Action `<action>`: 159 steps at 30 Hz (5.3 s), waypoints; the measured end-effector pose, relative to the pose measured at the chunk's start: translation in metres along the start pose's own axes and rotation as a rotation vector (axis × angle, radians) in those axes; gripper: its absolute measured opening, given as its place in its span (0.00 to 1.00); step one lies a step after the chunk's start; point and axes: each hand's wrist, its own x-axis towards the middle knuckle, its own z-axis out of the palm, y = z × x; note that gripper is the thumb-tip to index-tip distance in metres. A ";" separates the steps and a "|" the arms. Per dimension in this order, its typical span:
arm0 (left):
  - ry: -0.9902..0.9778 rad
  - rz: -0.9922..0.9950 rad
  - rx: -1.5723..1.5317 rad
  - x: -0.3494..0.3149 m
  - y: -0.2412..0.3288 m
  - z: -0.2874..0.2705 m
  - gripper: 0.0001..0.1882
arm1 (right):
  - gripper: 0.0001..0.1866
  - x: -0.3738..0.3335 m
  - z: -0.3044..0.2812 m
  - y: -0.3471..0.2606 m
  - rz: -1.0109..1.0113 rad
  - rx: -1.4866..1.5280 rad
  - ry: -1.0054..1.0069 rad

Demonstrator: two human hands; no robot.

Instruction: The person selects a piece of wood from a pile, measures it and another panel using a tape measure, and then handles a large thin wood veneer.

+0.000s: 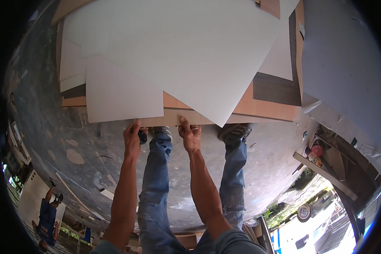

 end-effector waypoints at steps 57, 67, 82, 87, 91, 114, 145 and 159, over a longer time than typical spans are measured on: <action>-0.009 0.022 -0.504 0.017 -0.071 0.113 0.12 | 0.12 0.113 -0.401 -0.212 -0.410 0.416 0.233; 0.000 -0.007 -0.492 0.025 -0.075 0.107 0.13 | 0.17 0.121 -0.394 -0.190 -0.317 0.492 0.290; -0.069 -0.019 -0.464 0.020 -0.068 0.109 0.11 | 0.18 0.137 -0.408 -0.152 -0.295 0.627 0.259; -0.031 -0.036 -0.480 0.015 -0.063 0.106 0.12 | 0.17 0.140 -0.389 -0.147 -0.294 0.709 0.271; -0.046 -0.040 -0.471 0.009 -0.059 0.112 0.12 | 0.13 0.137 -0.389 -0.143 -0.322 0.732 0.235; -0.064 0.135 -0.497 -0.015 -0.051 0.122 0.13 | 0.13 0.100 -0.318 -0.147 -0.452 0.089 0.042; -0.029 0.173 -0.285 -0.026 -0.013 0.052 0.10 | 0.12 0.022 -0.222 -0.124 -0.428 0.012 0.281; -0.067 0.129 -0.355 -0.030 -0.022 0.049 0.09 | 0.13 0.026 -0.243 -0.142 -0.263 0.054 0.224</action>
